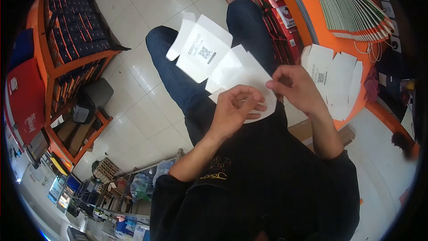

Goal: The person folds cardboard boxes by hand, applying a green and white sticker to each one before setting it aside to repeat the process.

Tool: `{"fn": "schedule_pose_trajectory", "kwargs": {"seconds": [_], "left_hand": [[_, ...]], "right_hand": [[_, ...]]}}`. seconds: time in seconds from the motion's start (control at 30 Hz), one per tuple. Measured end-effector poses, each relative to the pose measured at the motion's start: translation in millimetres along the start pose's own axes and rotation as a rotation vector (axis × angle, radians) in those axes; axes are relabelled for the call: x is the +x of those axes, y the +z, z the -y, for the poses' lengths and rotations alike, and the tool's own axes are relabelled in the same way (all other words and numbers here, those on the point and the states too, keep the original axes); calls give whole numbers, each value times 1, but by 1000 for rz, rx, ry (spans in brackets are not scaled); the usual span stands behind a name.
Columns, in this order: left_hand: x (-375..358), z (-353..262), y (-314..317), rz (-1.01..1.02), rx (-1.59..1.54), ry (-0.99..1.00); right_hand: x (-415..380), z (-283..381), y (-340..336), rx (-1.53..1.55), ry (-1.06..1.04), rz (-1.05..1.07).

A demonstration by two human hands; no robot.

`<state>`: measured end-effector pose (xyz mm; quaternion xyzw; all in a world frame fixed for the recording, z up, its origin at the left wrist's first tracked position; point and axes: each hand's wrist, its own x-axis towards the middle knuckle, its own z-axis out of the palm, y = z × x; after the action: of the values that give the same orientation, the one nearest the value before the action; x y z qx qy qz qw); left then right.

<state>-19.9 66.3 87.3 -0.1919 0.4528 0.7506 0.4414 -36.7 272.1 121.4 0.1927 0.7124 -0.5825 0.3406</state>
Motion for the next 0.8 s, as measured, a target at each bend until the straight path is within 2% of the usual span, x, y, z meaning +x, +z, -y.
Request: {"fn": "schedule_pose_trajectory", "kwargs": {"seconds": [0.03,0.1,0.23,0.3,0.43,0.47,0.5,0.53,0.63,0.77,0.8], "left_hand": [[-1,0,2,4,-1,0],[-7,2,5,-9,359,272],[-10,1,8,35,490,315],[-9,4,5,-24,304,233],[-2,12,-7,-69,170,185],[-1,17,-11,-11,68,146],[1,21,-13,48,-32,110],[2,23,-14,50,-32,107],[4,26,-14,87,-56,153],[7,30,-13,64,-48,207],[7,31,-13,54,-31,230]], "right_hand": [[-2,2,1,-8,-36,16],[-5,5,3,-12,-55,24],[-6,2,8,33,-156,14],[-2,-8,9,96,-148,-16],[-6,-9,8,167,-110,-13],[-9,-10,12,170,-102,-12],[-11,-10,19,124,-185,-38],[-13,-10,23,76,-270,-65],[-13,-14,27,-23,-347,-131],[-13,-17,24,-74,-260,-68],[-11,-22,24,28,-246,-51]]}}
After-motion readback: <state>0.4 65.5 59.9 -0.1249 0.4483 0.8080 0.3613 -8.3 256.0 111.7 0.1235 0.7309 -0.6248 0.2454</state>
